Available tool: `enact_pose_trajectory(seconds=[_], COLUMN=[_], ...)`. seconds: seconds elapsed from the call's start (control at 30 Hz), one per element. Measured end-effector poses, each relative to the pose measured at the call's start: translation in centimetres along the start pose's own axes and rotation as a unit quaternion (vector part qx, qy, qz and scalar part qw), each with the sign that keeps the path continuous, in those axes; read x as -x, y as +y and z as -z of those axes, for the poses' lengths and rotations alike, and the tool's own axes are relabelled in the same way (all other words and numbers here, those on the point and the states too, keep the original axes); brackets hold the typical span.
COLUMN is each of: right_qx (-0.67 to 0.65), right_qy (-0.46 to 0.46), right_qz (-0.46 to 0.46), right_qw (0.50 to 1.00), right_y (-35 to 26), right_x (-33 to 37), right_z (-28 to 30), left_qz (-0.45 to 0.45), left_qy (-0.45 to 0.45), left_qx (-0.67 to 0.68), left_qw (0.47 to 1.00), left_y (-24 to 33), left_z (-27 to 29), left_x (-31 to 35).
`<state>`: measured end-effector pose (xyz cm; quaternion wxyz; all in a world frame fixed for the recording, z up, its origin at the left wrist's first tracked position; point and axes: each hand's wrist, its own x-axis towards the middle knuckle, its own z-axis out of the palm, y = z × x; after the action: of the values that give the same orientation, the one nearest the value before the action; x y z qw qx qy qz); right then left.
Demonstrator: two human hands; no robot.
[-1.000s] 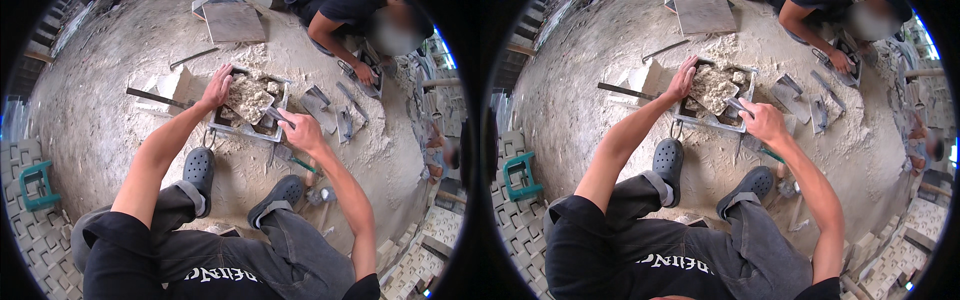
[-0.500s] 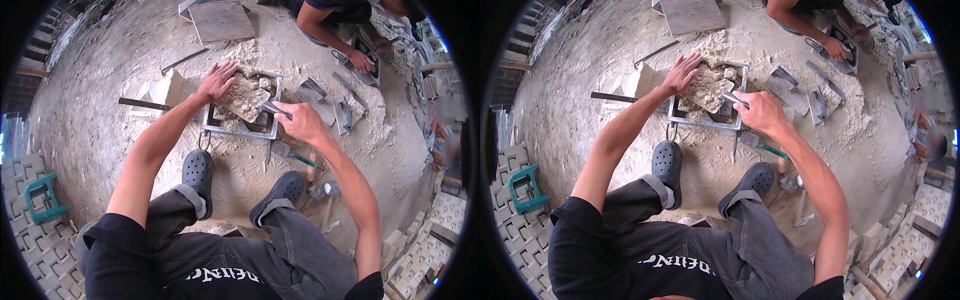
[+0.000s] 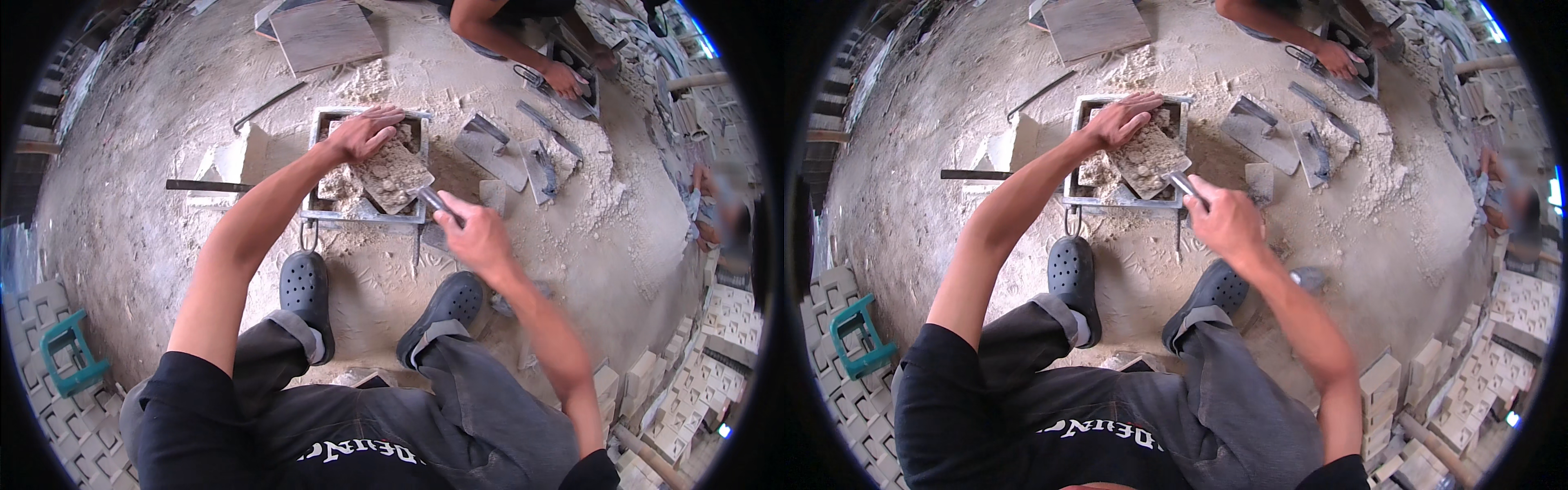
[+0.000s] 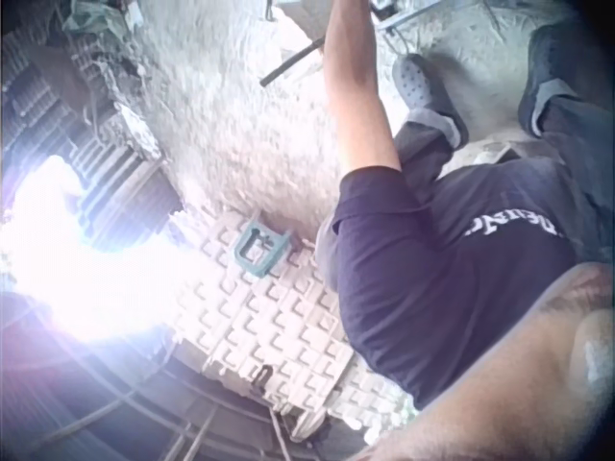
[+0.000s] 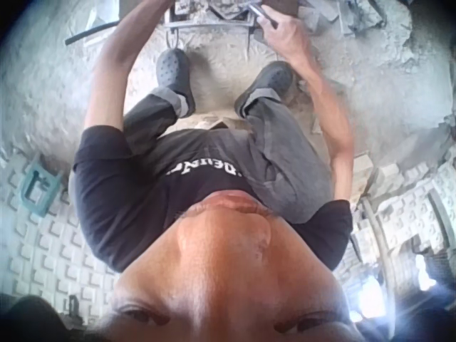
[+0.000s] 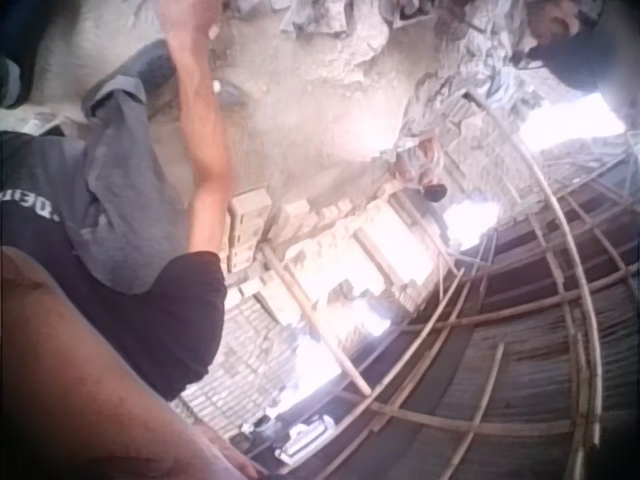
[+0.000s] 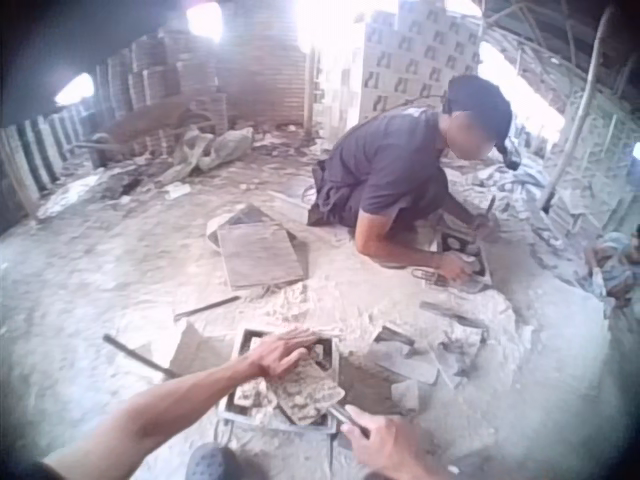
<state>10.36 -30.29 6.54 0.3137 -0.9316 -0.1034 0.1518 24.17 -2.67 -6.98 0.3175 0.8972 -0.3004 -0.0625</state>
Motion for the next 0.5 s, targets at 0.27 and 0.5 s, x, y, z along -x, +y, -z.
enact_pose_trajectory(seconds=[0.27,0.5], right_qx=[-0.136,-0.182], right_qy=[0.058,0.090], right_qz=[0.003,0.032], right_qw=[0.989,0.979], right_y=[-0.2,0.3], right_x=[2.1,1.2], right_z=[-3.5,-4.0], left_qz=[-0.029,0.116], left_qy=[-0.067,-0.229], left_qx=[0.034,0.076], left_qw=[0.997,0.964], left_y=[2.1,1.1], left_z=[1.5,4.8], left_x=[-1.0,-3.1])
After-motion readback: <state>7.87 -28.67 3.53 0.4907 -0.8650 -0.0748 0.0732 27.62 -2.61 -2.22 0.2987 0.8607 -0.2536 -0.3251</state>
